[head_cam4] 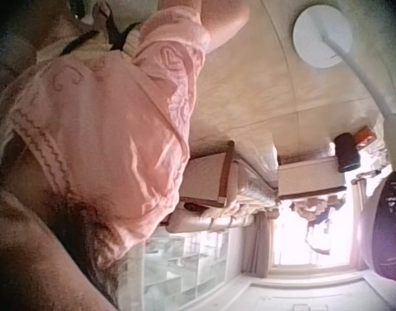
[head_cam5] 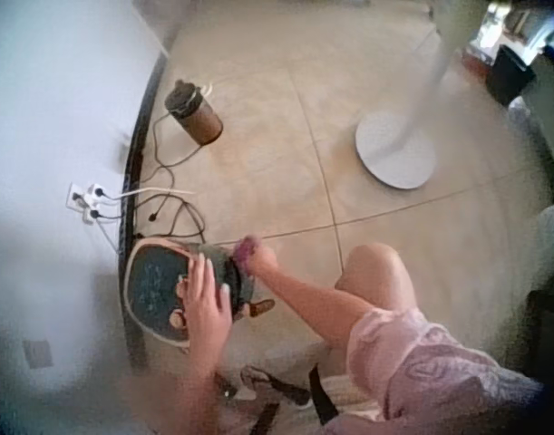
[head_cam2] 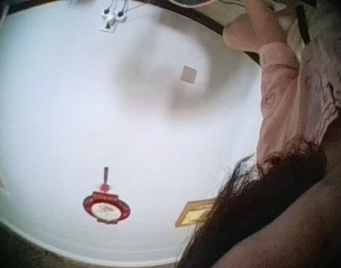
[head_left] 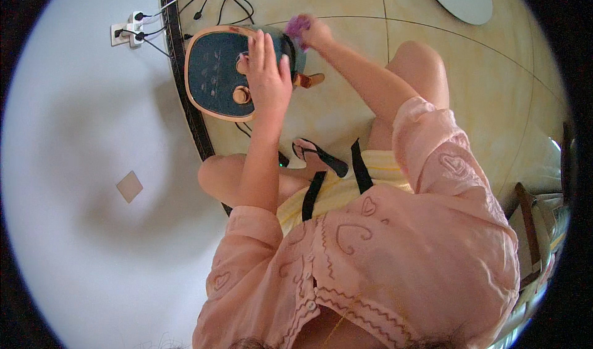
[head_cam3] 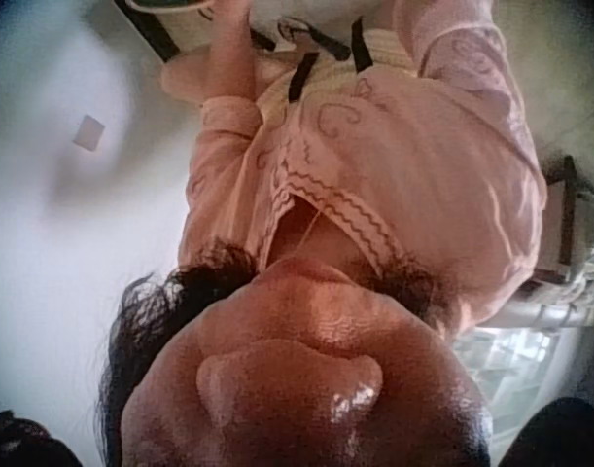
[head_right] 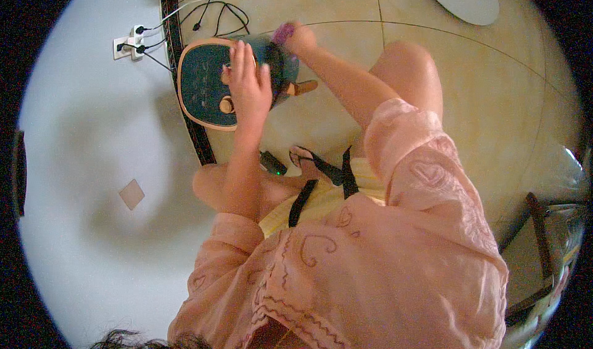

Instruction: The person washes a cloth in the kitchen sink, then wipes a dining table and a standing fan. They then sit on the floor to clean a small appliance and finish by wiping the fan again.

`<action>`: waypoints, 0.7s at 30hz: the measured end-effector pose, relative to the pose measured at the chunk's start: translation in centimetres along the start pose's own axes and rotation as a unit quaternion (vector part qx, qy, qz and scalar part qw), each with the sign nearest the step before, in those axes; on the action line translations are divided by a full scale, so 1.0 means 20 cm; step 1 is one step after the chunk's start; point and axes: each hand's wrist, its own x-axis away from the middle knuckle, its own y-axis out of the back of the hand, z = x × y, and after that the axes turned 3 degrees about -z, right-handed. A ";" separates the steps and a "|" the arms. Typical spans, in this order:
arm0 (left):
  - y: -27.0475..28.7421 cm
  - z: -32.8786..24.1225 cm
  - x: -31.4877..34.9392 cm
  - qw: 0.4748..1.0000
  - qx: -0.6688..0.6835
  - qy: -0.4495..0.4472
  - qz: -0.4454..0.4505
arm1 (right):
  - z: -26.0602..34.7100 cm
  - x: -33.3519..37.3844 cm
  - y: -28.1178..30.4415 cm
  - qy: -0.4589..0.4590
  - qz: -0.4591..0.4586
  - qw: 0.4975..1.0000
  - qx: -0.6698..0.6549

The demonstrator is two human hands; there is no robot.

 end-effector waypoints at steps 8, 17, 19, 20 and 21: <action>-0.10 0.03 0.02 0.979 -0.199 -0.031 0.038 | -0.01 0.07 -0.11 -0.064 0.107 0.990 -0.061; -0.12 0.02 0.02 0.983 -0.181 -0.028 0.025 | 0.08 0.08 -0.08 -0.087 0.142 0.982 -0.094; -0.10 0.02 0.00 0.980 -0.190 -0.043 0.029 | 0.22 0.07 -0.04 0.022 0.116 0.990 -0.072; -0.10 0.02 0.00 0.982 -0.181 -0.037 0.028 | 0.27 0.04 -0.06 0.078 0.104 0.991 -0.027; -0.11 0.01 0.00 0.984 -0.172 -0.032 0.026 | 0.31 0.03 -0.06 0.103 0.139 0.984 -0.046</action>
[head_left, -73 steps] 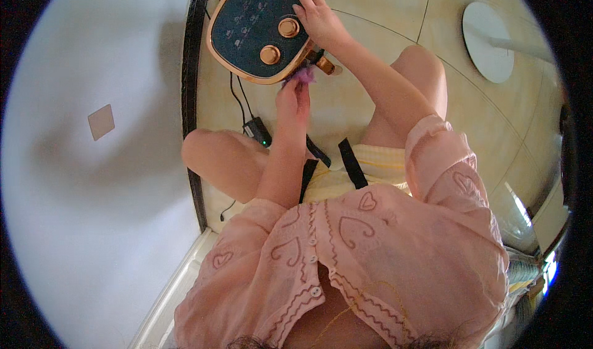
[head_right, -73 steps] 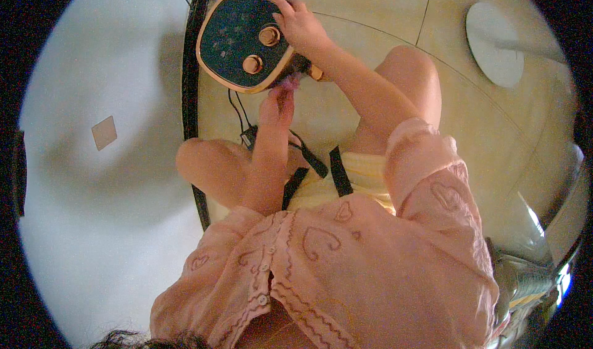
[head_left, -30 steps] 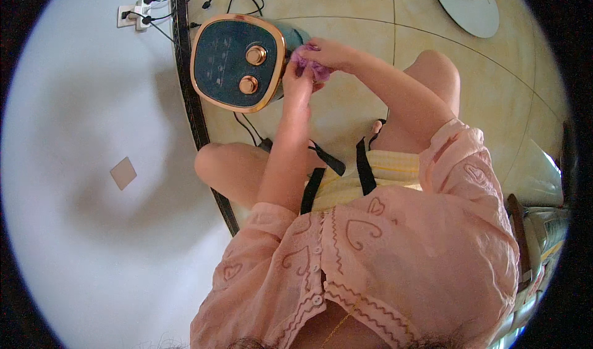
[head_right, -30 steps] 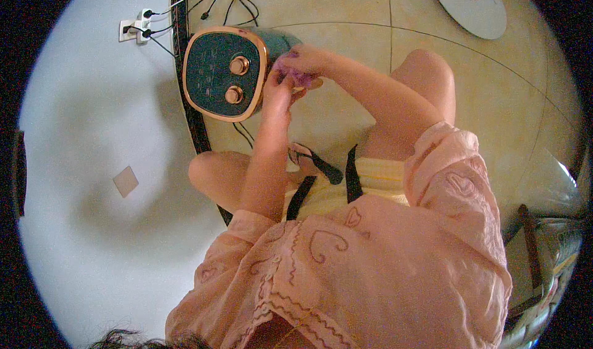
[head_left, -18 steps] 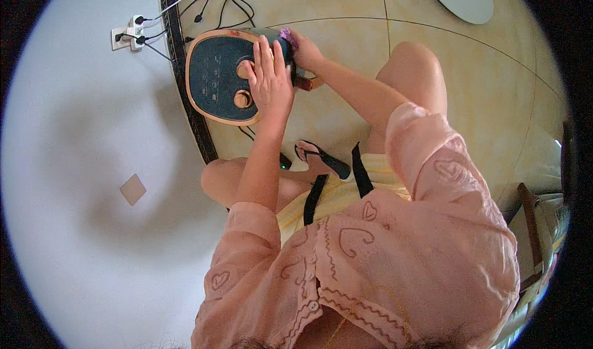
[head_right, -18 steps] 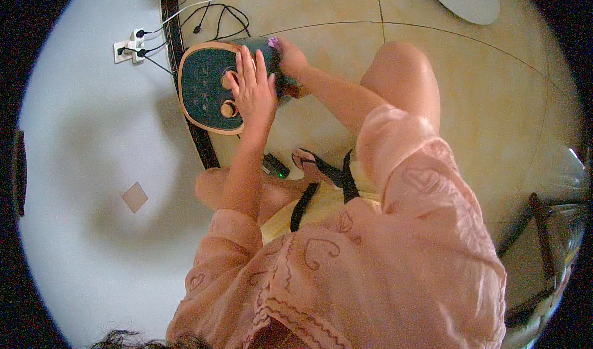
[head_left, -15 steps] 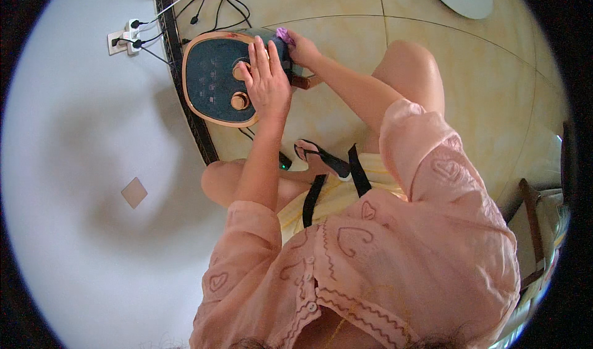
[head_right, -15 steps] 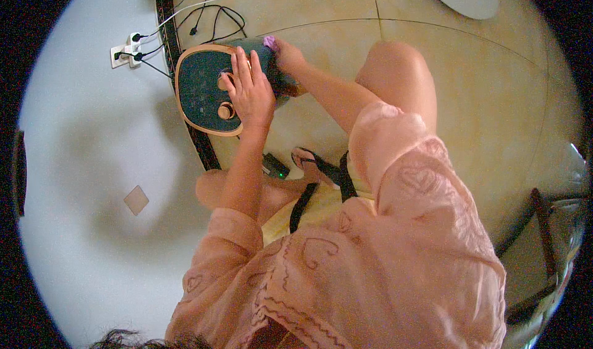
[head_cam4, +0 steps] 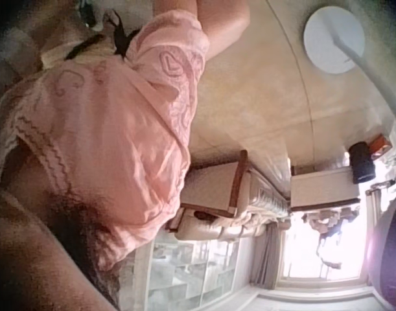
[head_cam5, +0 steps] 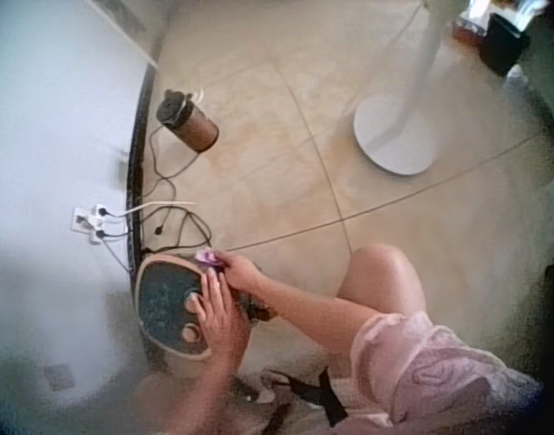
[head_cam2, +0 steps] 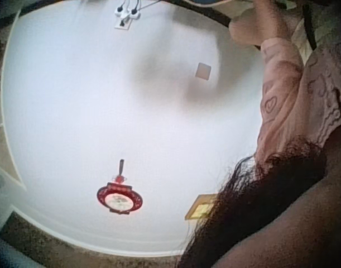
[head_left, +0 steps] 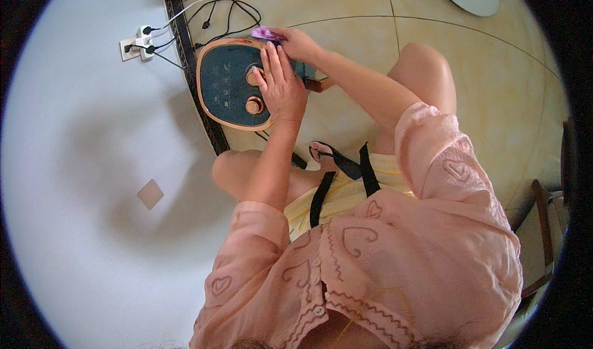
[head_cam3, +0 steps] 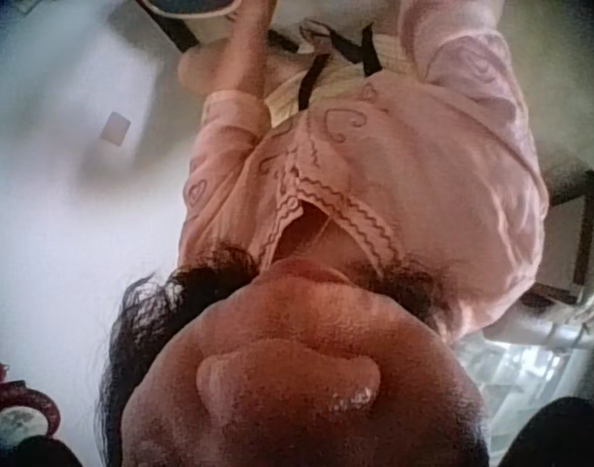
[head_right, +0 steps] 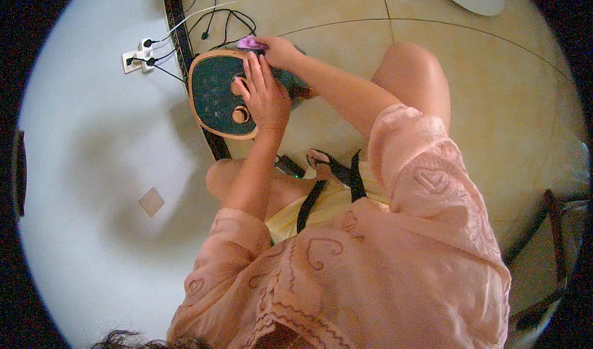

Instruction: The person washes a cloth in the kitchen sink, then wipes a dining table and a standing fan. They then sit on the floor to clean a small appliance and finish by wiping the fan again.

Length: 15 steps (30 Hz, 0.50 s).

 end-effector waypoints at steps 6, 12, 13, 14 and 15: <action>-0.01 0.01 0.02 1.000 -0.019 -0.009 -0.010 | -0.34 -0.04 -0.05 -0.065 0.009 0.995 0.079; 0.01 -0.01 -0.01 1.000 0.013 0.003 0.006 | -0.48 0.01 -0.03 -0.173 0.050 0.967 0.181; 0.01 -0.01 0.00 1.000 0.021 0.005 0.003 | -0.45 0.05 -0.06 -0.214 0.040 0.960 0.177; 0.00 -0.01 0.01 1.000 0.028 0.009 -0.002 | -0.40 0.09 -0.08 -0.254 0.030 0.951 0.173; 0.00 -0.01 0.01 0.999 0.035 0.012 -0.007 | -0.34 0.13 -0.08 -0.231 0.012 0.961 0.154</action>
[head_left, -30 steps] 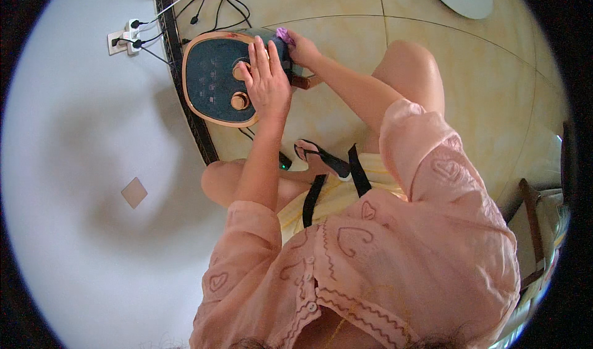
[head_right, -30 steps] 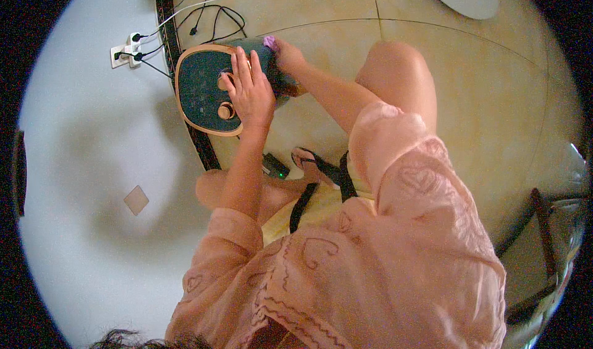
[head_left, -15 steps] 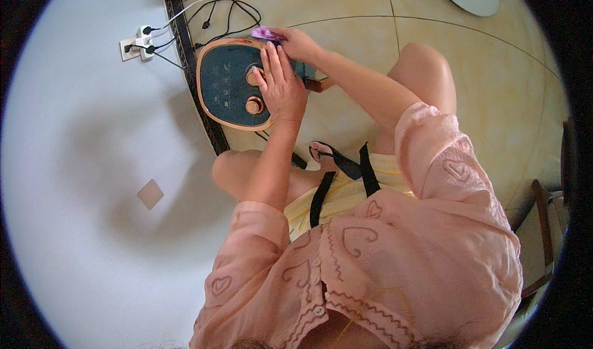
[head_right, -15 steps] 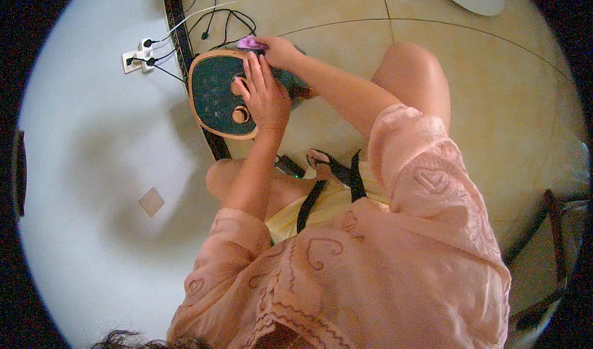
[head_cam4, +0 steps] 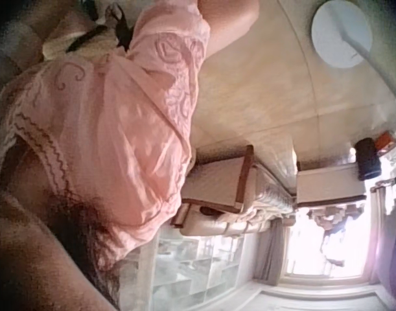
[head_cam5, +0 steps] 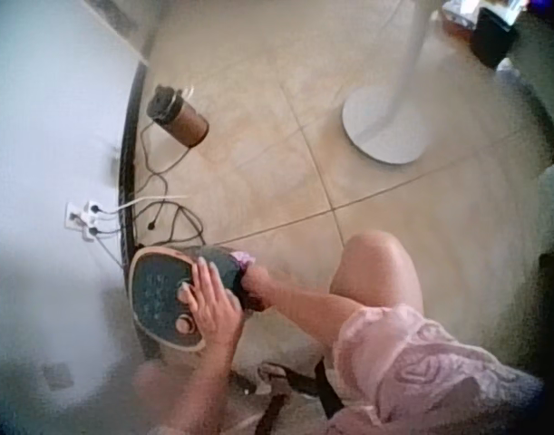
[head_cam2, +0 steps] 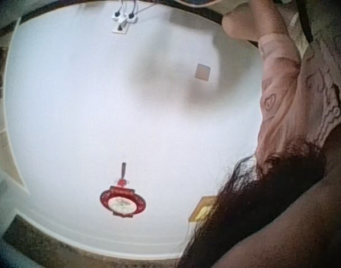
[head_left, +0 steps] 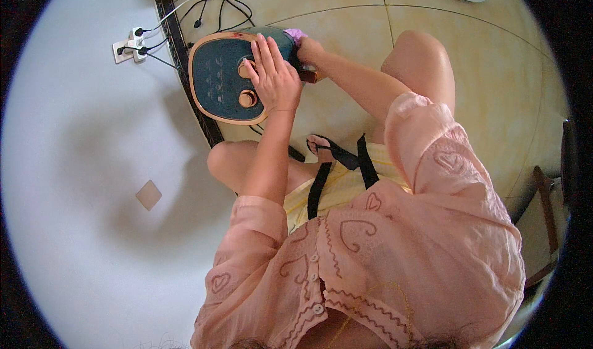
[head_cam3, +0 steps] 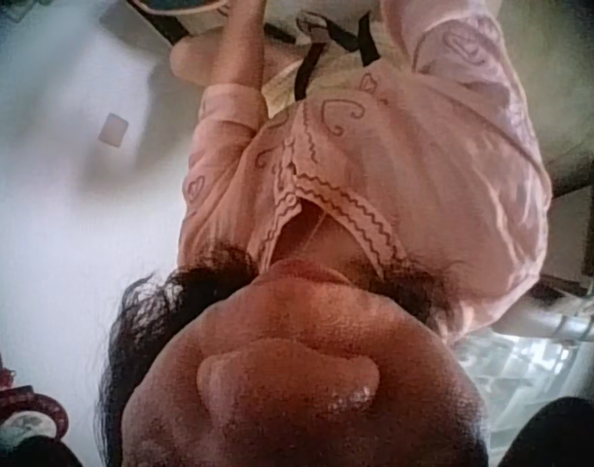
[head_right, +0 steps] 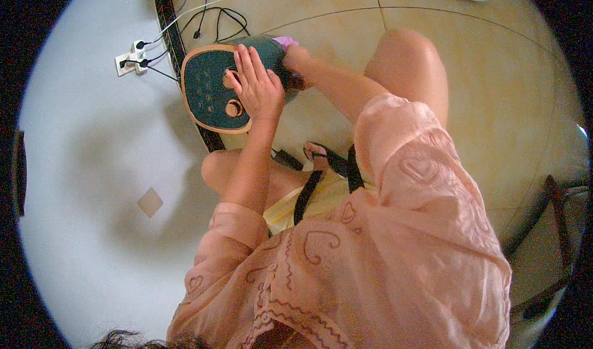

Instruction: The person washes a cloth in the kitchen sink, then wipes a dining table and a standing fan. They then sit on the floor to clean a small appliance and finish by wiping the fan again.

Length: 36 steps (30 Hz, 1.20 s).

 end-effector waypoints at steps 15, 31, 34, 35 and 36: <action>0.06 0.53 0.06 0.984 0.052 0.157 -0.067 | 0.13 0.12 0.15 0.156 -0.061 0.983 -0.076; 0.04 0.64 0.08 0.980 0.023 0.196 -0.026 | 0.33 -0.07 0.20 0.126 0.026 0.979 -0.159; 0.02 0.67 0.11 0.979 0.016 0.202 -0.029 | 0.56 0.07 0.29 0.040 0.119 0.973 -0.194; 0.01 0.66 0.10 0.979 0.014 0.201 -0.033 | 0.55 -0.02 0.26 0.099 0.119 0.977 -0.147; 0.01 0.67 0.11 0.978 0.013 0.204 -0.036 | 0.66 0.02 0.28 0.132 0.141 0.972 -0.133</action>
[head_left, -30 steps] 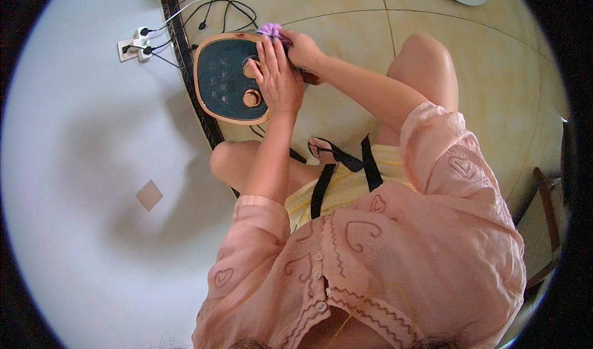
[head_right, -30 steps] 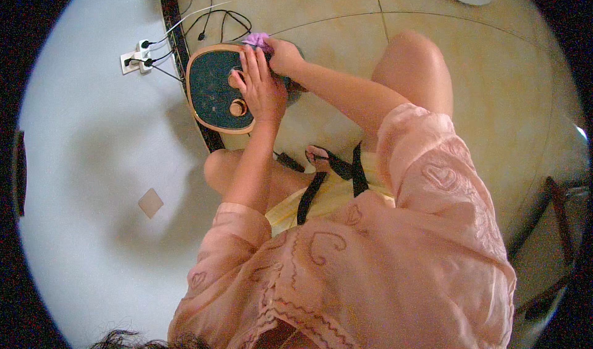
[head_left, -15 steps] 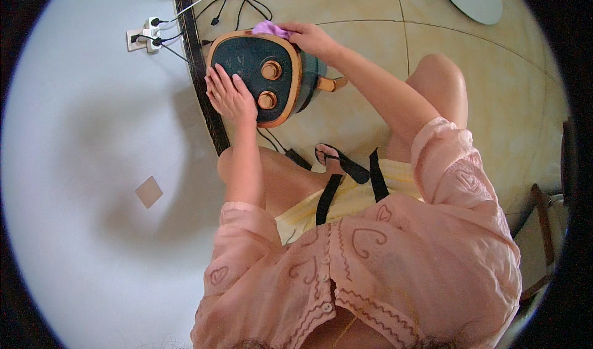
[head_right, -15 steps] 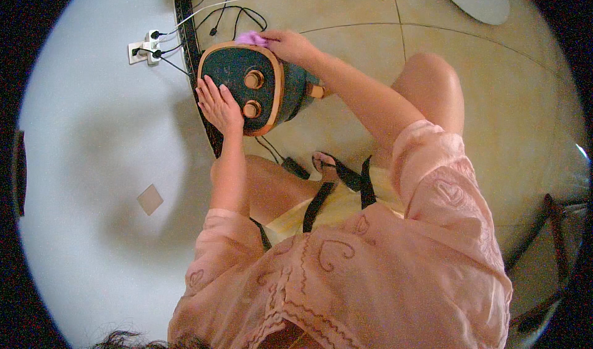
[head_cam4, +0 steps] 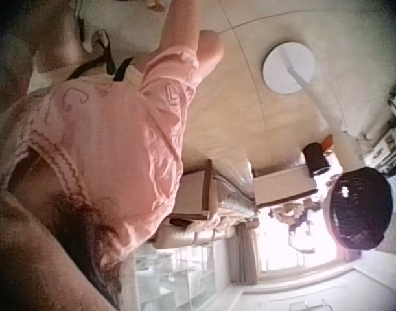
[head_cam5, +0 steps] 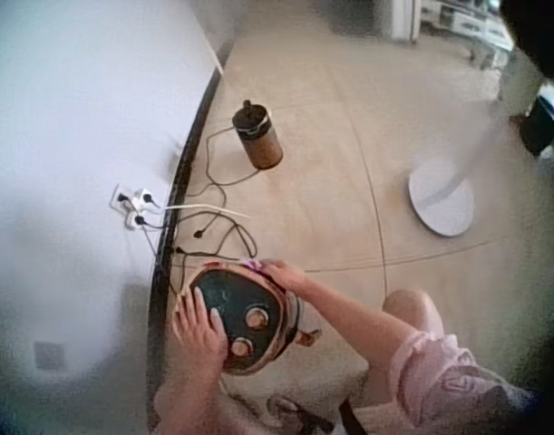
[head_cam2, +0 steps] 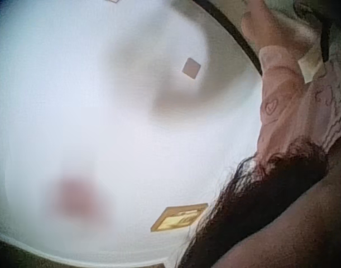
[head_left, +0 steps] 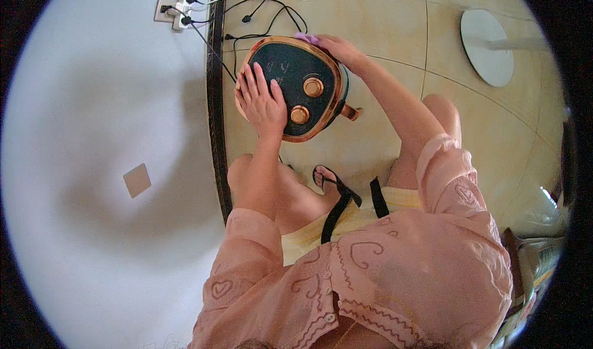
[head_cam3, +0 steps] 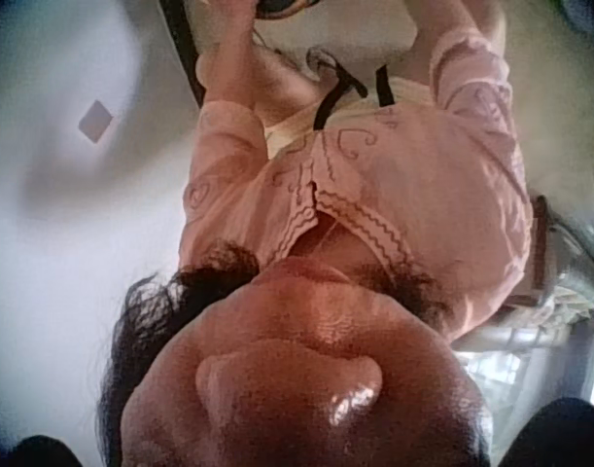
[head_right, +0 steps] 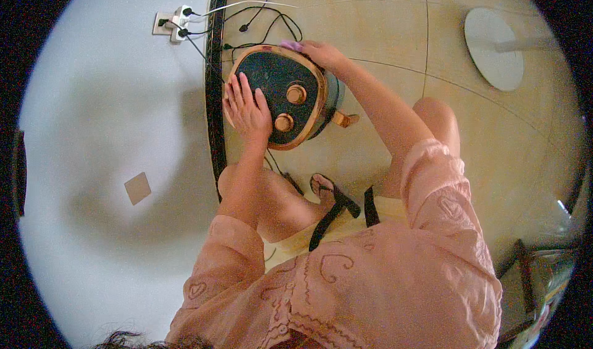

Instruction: The person washes a cloth in the kitchen sink, then wipes a dining table and a standing fan. They then sit on the floor to clean a small appliance and finish by wiping the fan again.

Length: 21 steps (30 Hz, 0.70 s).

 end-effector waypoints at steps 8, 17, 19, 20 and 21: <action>0.00 0.00 -0.03 1.000 0.008 0.009 -0.009 | 0.26 -0.25 -0.18 0.354 0.062 0.876 0.322; 0.03 0.02 -0.02 0.999 0.023 0.046 0.015 | 0.30 -0.11 -0.16 0.305 0.061 0.902 0.299; 0.04 0.02 -0.03 0.998 0.037 0.046 0.025 | 0.31 -0.19 -0.18 0.320 0.074 0.902 0.281; 0.03 0.03 -0.03 0.997 0.043 0.048 0.029 | 0.30 -0.19 -0.19 0.320 0.064 0.905 0.274; 0.04 0.03 -0.04 0.997 0.046 0.051 0.028 | 0.30 -0.16 -0.20 0.319 0.052 0.908 0.268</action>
